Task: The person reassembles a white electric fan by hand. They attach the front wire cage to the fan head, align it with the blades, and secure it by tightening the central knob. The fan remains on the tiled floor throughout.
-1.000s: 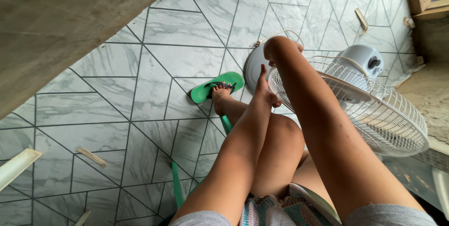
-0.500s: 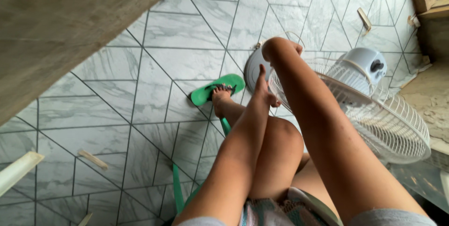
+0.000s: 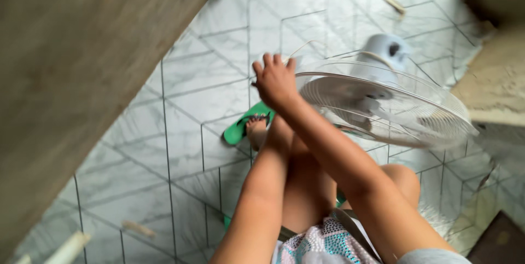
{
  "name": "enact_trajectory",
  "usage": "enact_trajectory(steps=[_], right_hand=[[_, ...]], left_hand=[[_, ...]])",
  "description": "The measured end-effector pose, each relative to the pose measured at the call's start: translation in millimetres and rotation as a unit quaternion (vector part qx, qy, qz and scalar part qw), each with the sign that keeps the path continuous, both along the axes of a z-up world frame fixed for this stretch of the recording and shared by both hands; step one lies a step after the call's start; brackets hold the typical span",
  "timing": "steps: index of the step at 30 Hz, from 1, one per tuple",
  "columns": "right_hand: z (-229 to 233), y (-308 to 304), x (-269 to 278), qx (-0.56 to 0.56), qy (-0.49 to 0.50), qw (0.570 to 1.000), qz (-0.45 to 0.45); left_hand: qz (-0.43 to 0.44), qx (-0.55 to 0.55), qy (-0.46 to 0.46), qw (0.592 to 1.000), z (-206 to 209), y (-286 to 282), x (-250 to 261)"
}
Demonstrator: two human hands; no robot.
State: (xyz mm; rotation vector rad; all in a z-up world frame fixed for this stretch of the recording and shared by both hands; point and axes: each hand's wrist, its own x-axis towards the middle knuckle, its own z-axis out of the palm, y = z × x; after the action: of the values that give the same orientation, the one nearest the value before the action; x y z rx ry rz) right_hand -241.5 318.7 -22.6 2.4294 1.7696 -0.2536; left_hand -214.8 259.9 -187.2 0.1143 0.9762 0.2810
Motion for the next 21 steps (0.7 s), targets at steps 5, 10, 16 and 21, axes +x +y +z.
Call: enact_trajectory(steps=[5, 10, 16, 21], right_hand=[[58, -82, 2, 0.288, 0.034, 0.954, 0.079], [87, -180, 23, 0.444, 0.036, 0.893, 0.067], [110, -264, 61, 0.525, -0.12, 0.84, -0.074], [134, -260, 91, 0.482, -0.072, 0.867, -0.1]], left_hand=[[0.032, 0.326, 0.136, 0.935, 49, 11, -19], [0.098, 0.677, 0.215, 0.697, 132, 13, -26], [-0.09, 0.672, -0.03, 0.735, 192, 35, -22], [-0.19, 0.659, -0.081, 0.724, 184, 68, 0]])
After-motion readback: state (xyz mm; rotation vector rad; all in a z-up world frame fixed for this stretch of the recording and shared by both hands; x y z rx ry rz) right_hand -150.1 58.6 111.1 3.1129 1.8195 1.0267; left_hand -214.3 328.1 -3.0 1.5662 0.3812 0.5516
